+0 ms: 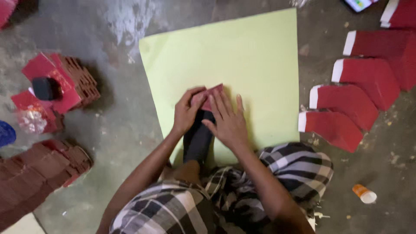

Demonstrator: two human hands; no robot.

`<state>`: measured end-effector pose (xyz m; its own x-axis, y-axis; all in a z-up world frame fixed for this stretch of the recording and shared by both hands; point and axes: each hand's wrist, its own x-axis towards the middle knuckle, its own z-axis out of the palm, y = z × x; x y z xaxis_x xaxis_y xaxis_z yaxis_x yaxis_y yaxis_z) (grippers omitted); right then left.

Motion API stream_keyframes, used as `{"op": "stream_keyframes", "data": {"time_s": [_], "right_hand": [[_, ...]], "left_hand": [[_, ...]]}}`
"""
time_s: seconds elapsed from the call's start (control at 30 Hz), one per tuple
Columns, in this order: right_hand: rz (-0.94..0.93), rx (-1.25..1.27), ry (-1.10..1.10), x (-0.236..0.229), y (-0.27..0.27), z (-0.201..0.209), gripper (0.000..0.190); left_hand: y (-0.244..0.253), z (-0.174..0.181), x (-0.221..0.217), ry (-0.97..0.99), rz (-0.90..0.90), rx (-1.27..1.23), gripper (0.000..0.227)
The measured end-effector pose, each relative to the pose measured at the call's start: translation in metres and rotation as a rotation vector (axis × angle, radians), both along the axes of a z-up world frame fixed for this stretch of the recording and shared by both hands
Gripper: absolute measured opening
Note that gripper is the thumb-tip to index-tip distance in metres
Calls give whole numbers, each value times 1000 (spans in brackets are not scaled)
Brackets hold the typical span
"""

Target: The person sits on the floor and folds red paper pouches by hand, pressing the edges to seal them and placing finished units in a row. The person repeats this process for several pouches.

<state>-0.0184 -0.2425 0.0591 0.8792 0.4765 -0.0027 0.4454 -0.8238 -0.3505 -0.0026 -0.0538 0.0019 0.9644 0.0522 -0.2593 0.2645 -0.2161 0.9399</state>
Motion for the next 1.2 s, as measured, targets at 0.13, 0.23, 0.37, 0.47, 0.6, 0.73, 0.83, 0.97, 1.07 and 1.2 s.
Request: {"op": "stream_keyframes", "data": {"time_s": [0.13, 0.23, 0.37, 0.47, 0.6, 0.73, 0.83, 0.97, 1.07, 1.2], "right_hand": [[-376, 710, -50, 30, -8, -48, 77], [-680, 1256, 145, 0, 0, -83, 85], [-466, 1184, 193, 20, 18, -88, 90], [-469, 876, 206, 9, 21, -54, 86], [-406, 525, -346, 7, 5, -18, 72], [-38, 96, -8, -2, -3, -36, 80], [-370, 770, 92, 49, -9, -75, 86], [-458, 1209, 378, 0, 7, -89, 102], [-472, 1259, 289, 35, 5, -83, 111], [-362, 1091, 345, 19, 7, -72, 113]], "left_hand": [[-4, -10, 34, -21, 7, -175, 28], [-8, -6, 0, 25, 39, -188, 24], [-12, 1, 26, -79, -51, -132, 24], [-10, 5, 15, -177, -17, -54, 24], [-4, -5, 19, -111, -49, -43, 25], [-2, -6, -2, 11, 2, -215, 25], [-13, -9, 47, -88, 20, -231, 20], [-4, 4, -8, -100, -59, -39, 20], [-1, 4, 26, -214, -292, 105, 56], [8, 3, 6, -149, -294, 35, 71]]}}
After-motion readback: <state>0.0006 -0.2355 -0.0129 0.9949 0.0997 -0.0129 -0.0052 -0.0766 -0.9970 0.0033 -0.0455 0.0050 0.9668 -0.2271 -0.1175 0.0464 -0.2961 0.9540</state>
